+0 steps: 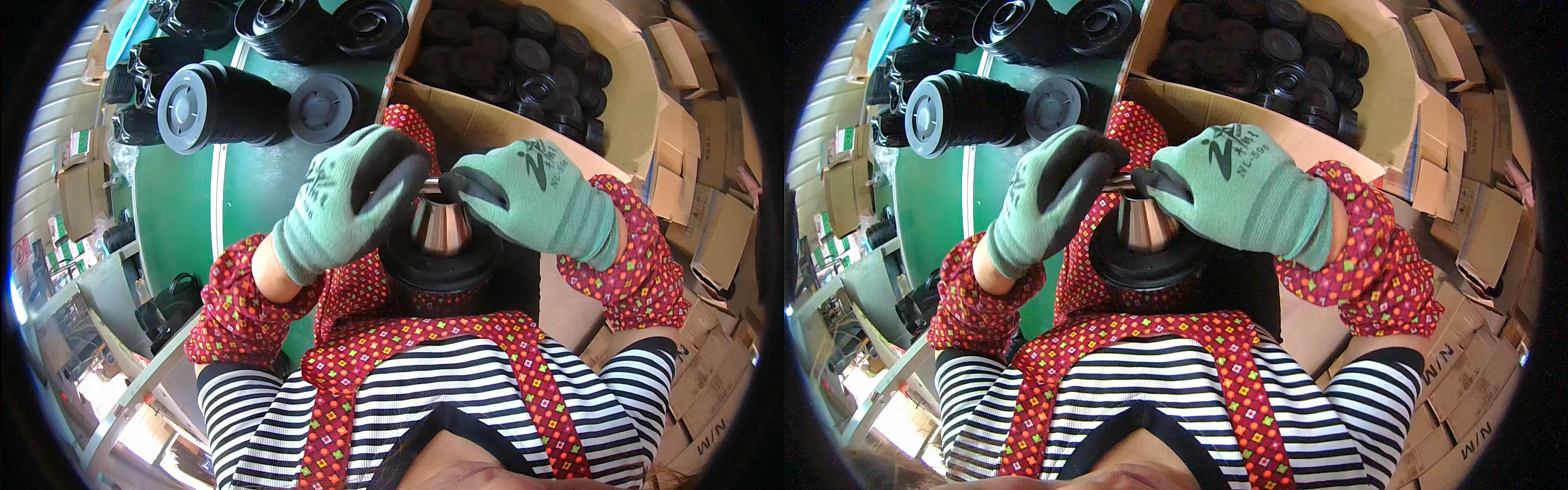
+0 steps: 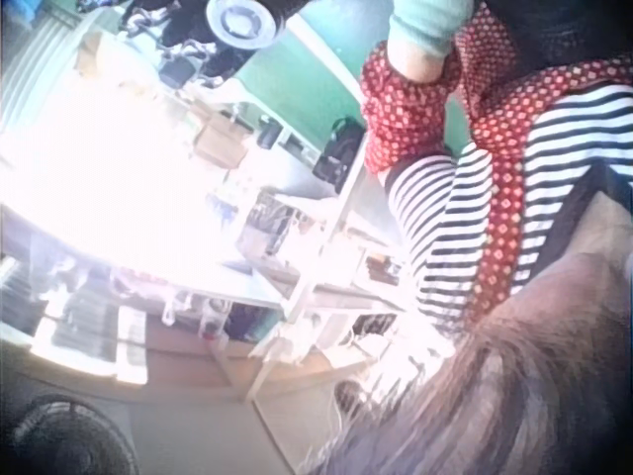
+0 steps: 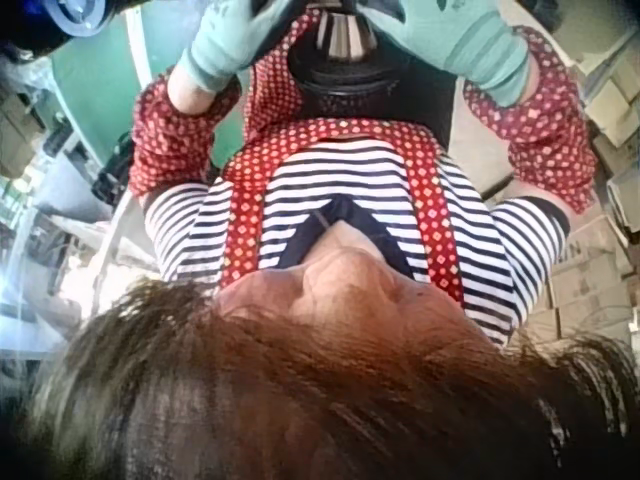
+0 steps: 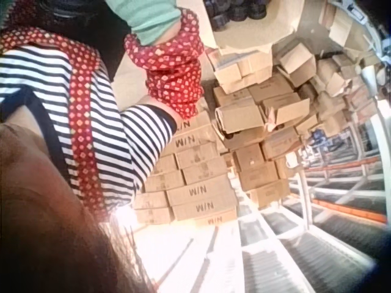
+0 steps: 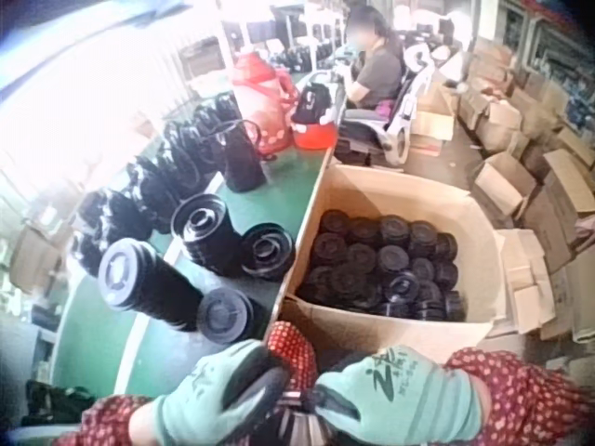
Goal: The person assembles black plastic kettles by inserting a metal rod into the base and securing a lid. They handle each kettle one at a time, place the assembled units on a green table, and stack the lids nearby. The process is repeated continuously throughout the clip.
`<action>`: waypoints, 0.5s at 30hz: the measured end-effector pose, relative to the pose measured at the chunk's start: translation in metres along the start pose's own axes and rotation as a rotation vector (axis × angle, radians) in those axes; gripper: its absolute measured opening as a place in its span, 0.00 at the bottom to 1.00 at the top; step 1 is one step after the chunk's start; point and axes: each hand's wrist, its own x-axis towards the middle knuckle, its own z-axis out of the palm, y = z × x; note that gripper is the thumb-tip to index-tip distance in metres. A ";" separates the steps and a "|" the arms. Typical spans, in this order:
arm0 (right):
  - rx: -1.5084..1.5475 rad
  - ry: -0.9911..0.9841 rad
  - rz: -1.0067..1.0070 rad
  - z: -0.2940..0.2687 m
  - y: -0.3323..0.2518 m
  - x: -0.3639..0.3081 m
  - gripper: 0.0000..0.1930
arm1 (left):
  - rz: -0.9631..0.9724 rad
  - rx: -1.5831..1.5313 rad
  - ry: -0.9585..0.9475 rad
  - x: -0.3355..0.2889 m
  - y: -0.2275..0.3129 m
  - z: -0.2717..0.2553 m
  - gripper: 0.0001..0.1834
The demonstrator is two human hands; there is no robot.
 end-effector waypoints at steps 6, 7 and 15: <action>0.273 -0.321 -0.099 -0.027 0.038 0.030 0.15 | 0.001 0.501 0.001 -0.001 0.008 0.024 0.12; 0.433 -0.346 -0.079 -0.031 0.052 0.040 0.19 | 0.031 0.494 0.019 -0.003 0.007 0.025 0.12; 2.311 -0.675 -0.339 0.103 0.055 0.089 0.25 | 0.269 0.496 0.385 -0.002 0.005 0.034 0.23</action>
